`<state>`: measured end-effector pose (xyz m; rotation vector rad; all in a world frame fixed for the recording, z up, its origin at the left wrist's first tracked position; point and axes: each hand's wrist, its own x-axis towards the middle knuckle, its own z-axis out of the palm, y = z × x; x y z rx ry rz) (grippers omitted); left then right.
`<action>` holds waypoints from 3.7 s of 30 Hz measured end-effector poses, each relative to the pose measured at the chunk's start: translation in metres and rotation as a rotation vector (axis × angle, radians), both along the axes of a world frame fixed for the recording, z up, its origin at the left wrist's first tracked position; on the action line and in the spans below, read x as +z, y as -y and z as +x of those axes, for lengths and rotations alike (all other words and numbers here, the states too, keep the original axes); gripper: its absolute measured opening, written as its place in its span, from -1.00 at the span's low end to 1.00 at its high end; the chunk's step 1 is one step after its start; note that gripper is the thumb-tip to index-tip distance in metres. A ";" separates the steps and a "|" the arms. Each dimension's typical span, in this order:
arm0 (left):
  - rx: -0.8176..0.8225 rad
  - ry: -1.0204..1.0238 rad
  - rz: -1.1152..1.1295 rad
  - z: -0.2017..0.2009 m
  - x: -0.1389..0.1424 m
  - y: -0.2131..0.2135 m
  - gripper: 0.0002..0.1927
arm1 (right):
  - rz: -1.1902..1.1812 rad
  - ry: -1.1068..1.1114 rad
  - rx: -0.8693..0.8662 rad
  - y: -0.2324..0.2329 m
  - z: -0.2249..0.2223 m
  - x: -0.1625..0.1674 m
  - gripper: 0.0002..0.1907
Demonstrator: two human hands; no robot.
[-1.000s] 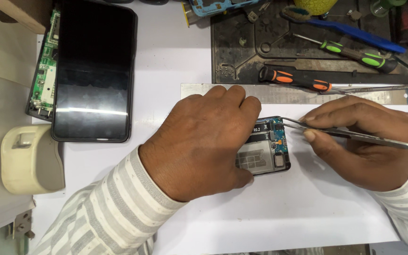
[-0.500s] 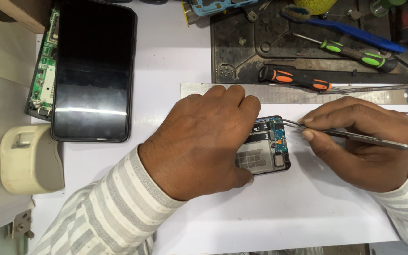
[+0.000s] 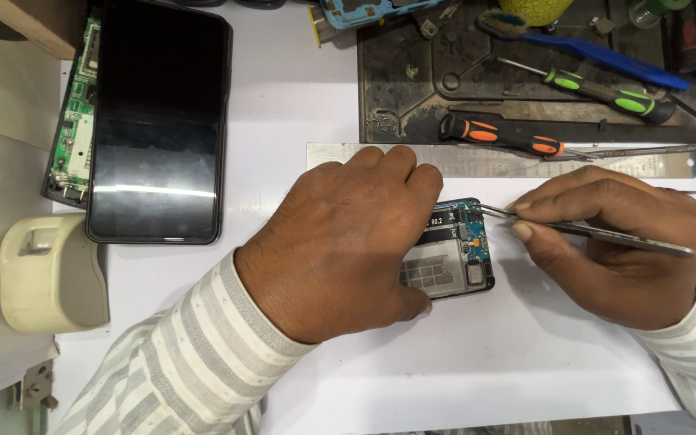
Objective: The person works on a disassembled smartphone at a repair bench. They use tweezers on the internals, pry and clean the phone's interior with a blue spudger, brush the board and battery compartment with a toothbrush-style brush, unscrew components with a screwdriver, and remove and reseat the battery.
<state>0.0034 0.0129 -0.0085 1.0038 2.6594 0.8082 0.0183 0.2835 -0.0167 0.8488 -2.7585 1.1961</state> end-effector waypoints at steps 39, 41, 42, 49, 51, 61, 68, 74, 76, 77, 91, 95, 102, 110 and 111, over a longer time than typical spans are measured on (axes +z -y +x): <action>0.112 -0.002 -0.020 -0.010 0.032 0.022 -0.49 | -0.021 -0.118 -0.103 -0.024 -0.004 -0.002 -0.86; 0.118 0.076 -0.099 -0.011 0.032 0.023 -0.41 | -0.028 -0.125 -0.096 -0.024 -0.004 -0.002 -0.86; 0.122 0.116 -0.140 -0.011 0.033 0.024 -0.36 | -0.032 -0.128 -0.092 -0.024 -0.004 -0.002 -0.86; 0.078 0.077 -0.191 -0.006 0.030 0.022 -0.31 | -0.057 -0.146 -0.096 -0.026 -0.003 -0.004 -0.85; 0.088 0.124 -0.268 -0.004 0.029 0.022 -0.40 | -0.047 -0.155 -0.091 -0.027 -0.004 -0.004 -0.85; 0.051 0.033 -0.121 -0.005 0.023 0.019 -0.38 | -0.049 -0.173 -0.079 -0.028 -0.005 -0.005 -0.85; 0.029 -0.005 -0.006 -0.002 0.013 -0.005 -0.33 | -0.111 -0.051 -0.013 -0.033 -0.004 -0.007 -0.84; 0.009 0.019 0.092 -0.004 0.008 -0.004 -0.35 | -0.111 -0.023 0.012 -0.034 0.002 -0.004 -0.83; -0.008 0.033 0.096 -0.004 0.007 -0.005 -0.35 | -0.130 -0.029 -0.036 -0.032 0.003 -0.004 -0.81; -0.014 0.036 0.105 -0.004 0.006 -0.006 -0.34 | -0.151 -0.021 -0.035 -0.030 0.002 -0.004 -0.79; -0.243 0.224 0.475 0.017 0.025 -0.013 -0.17 | -0.154 0.088 -0.184 -0.024 0.001 -0.004 -0.81; -0.375 0.507 0.443 0.022 0.021 -0.024 -0.19 | -0.190 0.103 -0.057 -0.025 -0.006 -0.005 -0.78; -0.502 0.569 0.379 0.028 0.001 -0.030 -0.33 | -0.162 -0.018 0.135 -0.023 -0.016 -0.003 -0.80; -0.232 0.368 0.271 0.010 0.018 0.000 -0.69 | -0.109 0.032 -0.148 -0.022 -0.001 -0.002 -0.82; -0.133 0.289 0.237 0.006 0.023 0.003 -0.72 | -0.101 0.039 -0.196 -0.023 0.000 -0.002 -0.82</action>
